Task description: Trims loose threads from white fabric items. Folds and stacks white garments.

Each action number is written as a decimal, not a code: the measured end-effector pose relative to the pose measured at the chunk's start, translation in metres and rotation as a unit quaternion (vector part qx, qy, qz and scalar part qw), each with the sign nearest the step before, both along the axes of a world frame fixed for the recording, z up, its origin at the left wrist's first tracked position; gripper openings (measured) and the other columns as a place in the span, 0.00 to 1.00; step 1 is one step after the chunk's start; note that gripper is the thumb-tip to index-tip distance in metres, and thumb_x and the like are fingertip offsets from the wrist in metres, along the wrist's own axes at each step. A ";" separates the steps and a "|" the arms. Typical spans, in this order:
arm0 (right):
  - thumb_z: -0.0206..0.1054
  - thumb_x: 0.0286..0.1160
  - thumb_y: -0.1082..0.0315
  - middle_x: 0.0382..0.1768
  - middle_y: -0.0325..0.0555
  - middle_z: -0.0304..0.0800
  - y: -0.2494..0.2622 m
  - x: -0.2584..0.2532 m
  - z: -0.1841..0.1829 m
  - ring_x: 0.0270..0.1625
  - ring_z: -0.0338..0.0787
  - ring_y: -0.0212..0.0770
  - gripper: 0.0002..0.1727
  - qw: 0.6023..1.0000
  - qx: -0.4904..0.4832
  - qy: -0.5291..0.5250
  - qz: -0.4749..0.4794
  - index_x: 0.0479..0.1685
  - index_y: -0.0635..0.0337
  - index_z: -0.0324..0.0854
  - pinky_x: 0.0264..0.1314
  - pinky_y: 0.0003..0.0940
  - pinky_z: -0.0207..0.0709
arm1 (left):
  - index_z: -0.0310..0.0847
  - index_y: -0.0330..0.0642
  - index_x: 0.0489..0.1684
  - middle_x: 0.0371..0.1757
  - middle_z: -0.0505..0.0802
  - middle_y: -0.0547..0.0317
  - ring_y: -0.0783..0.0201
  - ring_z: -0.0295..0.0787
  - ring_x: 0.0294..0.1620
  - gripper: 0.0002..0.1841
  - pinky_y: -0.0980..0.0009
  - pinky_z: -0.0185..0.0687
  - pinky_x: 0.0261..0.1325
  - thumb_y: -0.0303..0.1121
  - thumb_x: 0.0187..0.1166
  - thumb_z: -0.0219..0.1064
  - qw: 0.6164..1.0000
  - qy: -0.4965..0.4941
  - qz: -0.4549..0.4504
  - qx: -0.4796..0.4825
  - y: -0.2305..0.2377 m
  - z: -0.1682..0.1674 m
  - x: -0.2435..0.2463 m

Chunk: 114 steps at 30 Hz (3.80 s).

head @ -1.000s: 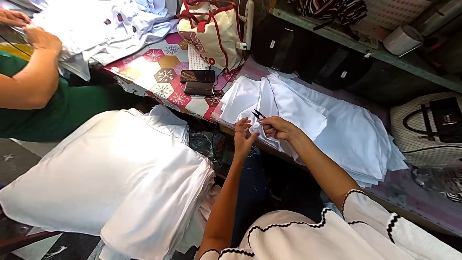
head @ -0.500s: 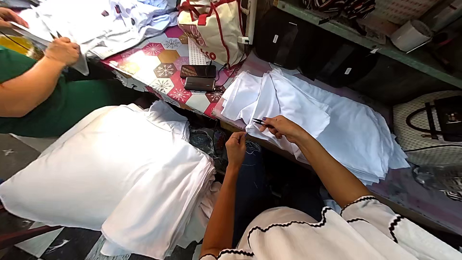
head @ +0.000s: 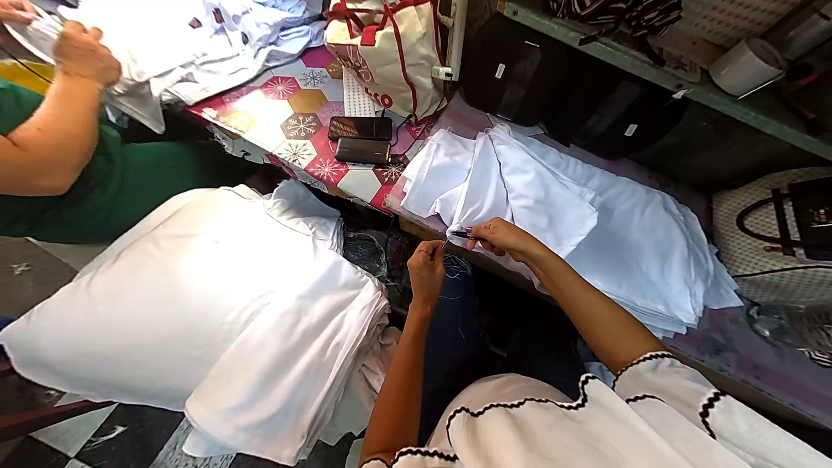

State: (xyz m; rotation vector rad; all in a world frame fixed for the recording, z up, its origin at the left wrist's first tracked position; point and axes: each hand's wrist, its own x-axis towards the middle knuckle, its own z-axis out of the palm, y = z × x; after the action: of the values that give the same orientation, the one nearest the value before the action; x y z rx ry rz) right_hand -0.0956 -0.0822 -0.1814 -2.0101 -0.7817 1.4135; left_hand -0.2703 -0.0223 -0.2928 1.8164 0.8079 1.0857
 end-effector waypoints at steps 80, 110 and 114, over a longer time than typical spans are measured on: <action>0.52 0.93 0.57 0.68 0.78 0.81 -0.454 0.133 -0.058 0.70 0.82 0.78 0.27 0.779 -0.222 -0.451 -0.374 0.76 0.72 0.73 0.69 0.77 0.69 | 0.84 0.30 0.68 0.79 0.79 0.32 0.31 0.68 0.84 0.25 0.30 0.55 0.83 0.15 0.68 0.72 0.853 0.266 -0.383 0.236 -0.025 0.112 0.191; 0.77 0.71 0.67 0.77 0.57 0.81 -0.389 0.110 -0.054 0.89 0.62 0.71 0.16 0.870 0.166 -0.434 -0.163 0.58 0.57 0.93 0.89 0.66 0.56 | 0.77 0.29 0.65 0.56 0.90 0.46 0.63 0.88 0.54 0.27 0.56 0.85 0.61 0.20 0.61 0.73 0.910 0.234 -0.341 -0.020 0.085 0.071 0.050; 0.67 0.80 0.73 0.67 0.57 0.89 -0.399 0.111 -0.042 0.75 0.84 0.60 0.09 0.851 0.157 -0.453 -0.216 0.45 0.64 0.94 0.80 0.59 0.72 | 0.77 0.30 0.65 0.59 0.93 0.52 0.66 0.91 0.57 0.30 0.61 0.87 0.61 0.20 0.55 0.69 0.913 0.199 -0.354 -0.027 0.087 0.067 0.040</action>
State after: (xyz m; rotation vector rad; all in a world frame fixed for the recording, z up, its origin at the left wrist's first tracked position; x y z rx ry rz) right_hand 0.0152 -0.4815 -0.2233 -2.3332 -0.7692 0.0079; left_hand -0.2302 0.0649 -0.2262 2.0652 0.3239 0.2256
